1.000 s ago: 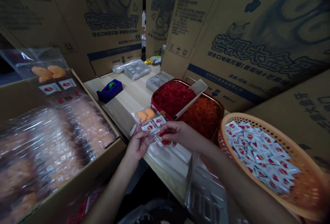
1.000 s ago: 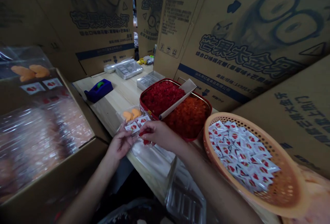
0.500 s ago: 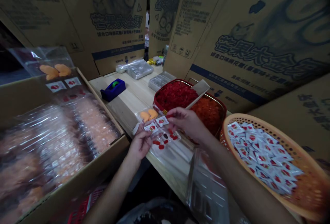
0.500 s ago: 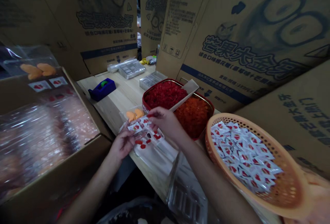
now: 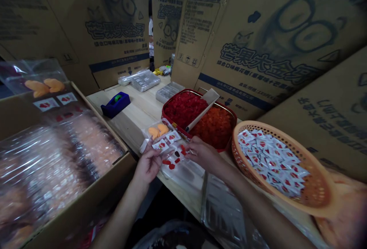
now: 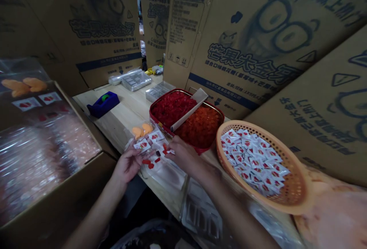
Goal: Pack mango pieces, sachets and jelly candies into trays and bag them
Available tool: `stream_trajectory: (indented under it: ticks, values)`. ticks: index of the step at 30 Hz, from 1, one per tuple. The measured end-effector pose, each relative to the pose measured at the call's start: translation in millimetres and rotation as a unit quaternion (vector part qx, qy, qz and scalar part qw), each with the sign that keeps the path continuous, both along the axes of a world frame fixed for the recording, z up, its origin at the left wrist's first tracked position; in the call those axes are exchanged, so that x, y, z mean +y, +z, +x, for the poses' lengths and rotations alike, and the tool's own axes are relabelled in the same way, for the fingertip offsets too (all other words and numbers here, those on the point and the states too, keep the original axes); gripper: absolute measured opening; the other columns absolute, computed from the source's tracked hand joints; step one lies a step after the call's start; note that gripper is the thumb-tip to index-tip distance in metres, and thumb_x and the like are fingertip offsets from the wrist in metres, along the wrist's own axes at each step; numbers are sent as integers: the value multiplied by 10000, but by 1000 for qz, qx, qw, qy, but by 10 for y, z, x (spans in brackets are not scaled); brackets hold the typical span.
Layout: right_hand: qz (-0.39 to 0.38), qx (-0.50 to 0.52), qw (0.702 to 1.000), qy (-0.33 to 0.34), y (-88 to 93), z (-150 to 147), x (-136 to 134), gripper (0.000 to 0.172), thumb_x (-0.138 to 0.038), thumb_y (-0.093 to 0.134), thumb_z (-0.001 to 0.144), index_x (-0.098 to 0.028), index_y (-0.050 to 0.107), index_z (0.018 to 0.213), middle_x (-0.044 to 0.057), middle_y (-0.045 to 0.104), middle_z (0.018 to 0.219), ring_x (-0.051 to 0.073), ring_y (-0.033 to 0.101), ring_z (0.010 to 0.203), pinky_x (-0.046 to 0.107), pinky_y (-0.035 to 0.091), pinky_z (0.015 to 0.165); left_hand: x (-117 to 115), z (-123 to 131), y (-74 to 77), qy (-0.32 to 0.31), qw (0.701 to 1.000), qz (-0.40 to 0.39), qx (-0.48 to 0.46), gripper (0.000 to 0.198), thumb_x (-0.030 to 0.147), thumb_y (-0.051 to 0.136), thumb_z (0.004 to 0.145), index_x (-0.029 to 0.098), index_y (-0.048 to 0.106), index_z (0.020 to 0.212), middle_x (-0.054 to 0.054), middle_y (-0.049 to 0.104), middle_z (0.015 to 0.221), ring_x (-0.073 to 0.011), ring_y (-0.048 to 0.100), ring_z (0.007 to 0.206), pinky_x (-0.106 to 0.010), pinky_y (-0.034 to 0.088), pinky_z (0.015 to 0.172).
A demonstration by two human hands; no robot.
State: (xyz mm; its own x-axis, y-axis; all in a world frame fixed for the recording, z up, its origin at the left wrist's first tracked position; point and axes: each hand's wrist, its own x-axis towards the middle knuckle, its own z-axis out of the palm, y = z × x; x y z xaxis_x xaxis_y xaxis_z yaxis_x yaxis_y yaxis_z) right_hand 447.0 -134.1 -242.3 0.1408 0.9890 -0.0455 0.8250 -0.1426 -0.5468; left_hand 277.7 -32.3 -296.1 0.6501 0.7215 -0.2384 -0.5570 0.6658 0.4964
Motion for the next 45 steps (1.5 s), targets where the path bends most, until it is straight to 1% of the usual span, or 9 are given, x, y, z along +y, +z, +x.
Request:
stream_trajectory:
  ticks: [4, 8, 13, 18, 22, 27, 36, 40, 45]
  values:
    - [11, 81, 997, -12, 81, -22, -23, 50, -140, 570, 733, -167, 612, 731, 1, 558, 772, 106, 522, 688, 218, 401, 632, -51, -24, 45, -10, 1000, 3, 6, 660, -55, 465, 660, 278, 430, 1230, -16, 648, 1042, -210, 620, 949, -520, 441, 897]
    - [66, 169, 979, -89, 341, 103, 122, 108, -197, 537, 744, -164, 603, 823, -15, 587, 706, 98, 509, 590, 209, 402, 551, -85, -58, 67, -17, 1000, -2, 9, 647, -58, 462, 660, 267, 437, 1219, -24, 645, 1052, -216, 623, 941, -539, 427, 906]
    - [203, 8, 963, -179, 448, 349, 80, 287, -147, 499, 751, -182, 567, 1027, 25, 610, 878, 129, 557, 723, 259, 436, 687, -126, -114, 87, -32, 999, -16, 18, 612, -57, 455, 677, 271, 453, 1194, -27, 647, 1064, -212, 622, 956, -518, 437, 904]
    - [112, -128, 956, -238, -239, 277, -623, 231, -202, 372, 862, -188, 600, 888, 61, 618, 854, 174, 570, 802, 288, 438, 714, -151, -157, 85, -62, 997, -20, 27, 634, -56, 445, 700, 311, 443, 1218, -17, 653, 1071, -225, 620, 969, -512, 444, 901]
    - [108, -223, 926, -285, -854, 228, -1003, 296, -219, 313, 897, -152, 572, 1023, 117, 596, 1012, 220, 532, 964, 368, 407, 847, -205, -160, 85, -84, 996, -24, 18, 667, -77, 436, 690, 307, 439, 1236, -22, 672, 1025, -250, 615, 979, -546, 419, 914]
    - [82, -254, 921, -283, -1093, 315, -1057, 314, -200, 297, 906, -135, 555, 1073, 119, 601, 1009, 228, 521, 967, 398, 374, 873, -294, -150, 100, -86, 995, -32, 27, 679, -92, 430, 682, 303, 445, 1234, -20, 676, 1013, -257, 608, 993, -553, 409, 923]
    - [155, -119, 925, -326, -916, 314, -1095, 288, -285, 272, 910, -181, 540, 922, 88, 550, 921, 213, 481, 920, 377, 368, 852, -304, -201, 70, -101, 994, -26, 41, 644, -48, 463, 696, 297, 433, 1239, -30, 670, 1012, -245, 626, 950, -534, 438, 896]
    - [181, 20, 939, -290, -514, 268, -1073, 302, -382, 273, 912, -211, 469, 757, 25, 501, 750, 168, 484, 751, 294, 404, 727, -291, -211, 60, -112, 992, -40, 39, 552, -2, 472, 735, 275, 450, 1213, -40, 666, 1028, -236, 626, 947, -542, 436, 889]
    - [143, 105, 970, -163, 124, 23, -711, 317, -425, 280, 910, -209, 489, 810, 1, 538, 767, 137, 505, 726, 240, 391, 665, -363, -124, 43, -146, 988, -50, 30, 243, 217, 487, 833, 200, 532, 1072, -71, 656, 1050, -241, 623, 944, -525, 446, 874]
